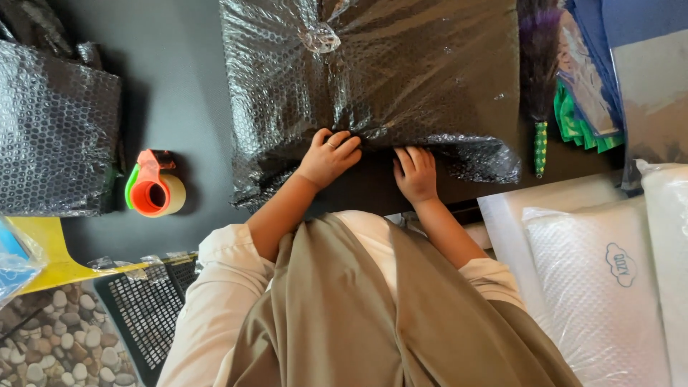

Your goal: The person wraps a rectangular item in black bubble wrap, folds and seals the edges with clear tape, and then uses a feather duster to wipe the surface of the wrapped package.

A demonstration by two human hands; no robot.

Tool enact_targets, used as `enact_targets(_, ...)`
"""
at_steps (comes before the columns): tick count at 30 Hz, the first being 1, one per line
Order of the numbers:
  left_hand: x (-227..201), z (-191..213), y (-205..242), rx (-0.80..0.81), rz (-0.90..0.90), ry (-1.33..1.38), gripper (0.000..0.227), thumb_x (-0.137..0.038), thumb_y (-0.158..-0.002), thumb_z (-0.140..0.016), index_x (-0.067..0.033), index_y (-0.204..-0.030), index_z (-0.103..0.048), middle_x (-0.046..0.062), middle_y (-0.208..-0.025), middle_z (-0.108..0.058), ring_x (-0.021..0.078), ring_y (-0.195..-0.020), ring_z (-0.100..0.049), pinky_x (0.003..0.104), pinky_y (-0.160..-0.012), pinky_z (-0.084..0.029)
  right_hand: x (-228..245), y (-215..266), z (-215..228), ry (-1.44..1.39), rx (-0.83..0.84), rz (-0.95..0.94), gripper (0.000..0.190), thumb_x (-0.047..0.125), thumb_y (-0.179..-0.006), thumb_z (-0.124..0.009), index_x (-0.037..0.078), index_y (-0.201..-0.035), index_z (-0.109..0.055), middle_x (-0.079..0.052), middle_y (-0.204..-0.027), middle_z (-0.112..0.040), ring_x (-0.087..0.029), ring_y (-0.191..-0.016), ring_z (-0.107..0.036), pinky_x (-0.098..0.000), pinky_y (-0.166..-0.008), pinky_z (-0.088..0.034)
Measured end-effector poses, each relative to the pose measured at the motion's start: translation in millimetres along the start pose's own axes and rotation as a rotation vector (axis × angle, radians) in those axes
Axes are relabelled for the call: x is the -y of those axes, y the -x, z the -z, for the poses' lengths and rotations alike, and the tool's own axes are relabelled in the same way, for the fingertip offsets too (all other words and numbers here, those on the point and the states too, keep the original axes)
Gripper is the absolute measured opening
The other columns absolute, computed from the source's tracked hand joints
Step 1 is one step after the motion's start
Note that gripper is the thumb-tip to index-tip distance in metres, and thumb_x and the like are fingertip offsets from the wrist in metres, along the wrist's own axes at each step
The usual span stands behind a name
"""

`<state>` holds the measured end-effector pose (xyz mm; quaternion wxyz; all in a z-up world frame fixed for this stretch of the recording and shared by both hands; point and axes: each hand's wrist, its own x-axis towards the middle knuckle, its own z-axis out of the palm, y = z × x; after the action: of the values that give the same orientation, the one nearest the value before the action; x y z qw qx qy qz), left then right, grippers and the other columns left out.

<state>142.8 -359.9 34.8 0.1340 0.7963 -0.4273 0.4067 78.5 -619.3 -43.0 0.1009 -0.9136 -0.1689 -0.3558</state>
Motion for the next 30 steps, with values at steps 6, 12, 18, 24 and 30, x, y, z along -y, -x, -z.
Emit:
enact_targets(6, 26.2, 17.5, 4.3, 0.052, 0.011, -0.029, 0.018, -0.015, -0.096, -0.071, -0.0224, -0.082, -0.062, -0.001, -0.107, -0.064, 0.0246, -0.104, -0.063, 0.046, -0.088, -0.048, -1.3, 11.1, -38.4, -0.213, 0.006, 0.109, 0.041, 0.014, -0.085, -0.079, 0.015, -0.123, -0.066, -0.013, -0.115, -0.062, -0.036, -0.107, -0.065, -0.0474, -0.089, -0.058)
enact_targets(12, 26.4, 7.9, 13.5, 0.028, 0.041, -0.027, 0.018, -0.015, -0.098, -0.07, -0.0228, -0.083, -0.062, 0.0, -0.106, -0.064, 0.0267, -0.105, -0.062, 0.047, -0.088, -0.048, 31.2, -6.8, -29.7, 0.007, 0.068, 0.127, 0.05, 0.029, -0.081, -0.069, 0.027, -0.131, -0.068, -0.008, -0.123, -0.061, -0.039, -0.125, -0.054, -0.0546, -0.1, -0.05)
enact_targets(18, 10.9, 59.1, 9.5, 0.023, 0.171, 0.045, 0.008, -0.012, -0.092, -0.073, -0.0192, -0.096, -0.072, 0.003, -0.125, -0.069, 0.0276, -0.121, -0.065, 0.051, -0.104, -0.048, 35.1, -0.1, -35.6, 0.1, 0.131, 0.095, 0.068, 0.028, -0.078, -0.064, 0.034, -0.145, -0.061, -0.008, -0.13, -0.055, -0.039, -0.124, -0.047, -0.0561, -0.098, -0.048)
enact_targets(24, 37.5, 220.2, 67.0, -0.029, 0.832, 0.162, 0.029, -0.01, -0.096, -0.076, 0.0044, -0.12, -0.069, 0.028, -0.107, -0.07, 0.0467, -0.106, -0.067, 0.053, -0.092, -0.05, 40.1, -6.0, -30.0, 0.089, 0.195, 0.085, 0.07, 0.023, -0.073, -0.066, 0.024, -0.144, -0.065, -0.012, -0.12, -0.054, -0.04, -0.117, -0.049, -0.0555, -0.096, -0.046)
enact_targets(30, 13.6, 324.5, 272.0, -0.375, 1.602, -0.283, 0.025, 0.006, -0.095, -0.065, -0.0137, -0.11, -0.067, 0.003, -0.122, -0.053, 0.023, -0.102, -0.059, 0.041, -0.092, -0.049, 50.5, -14.1, -29.9, 0.099, 0.196, 0.03, 0.082, 0.013, -0.059, -0.075, 0.02, -0.14, -0.065, -0.019, -0.118, -0.052, -0.052, -0.113, -0.05, -0.0668, -0.094, -0.04)
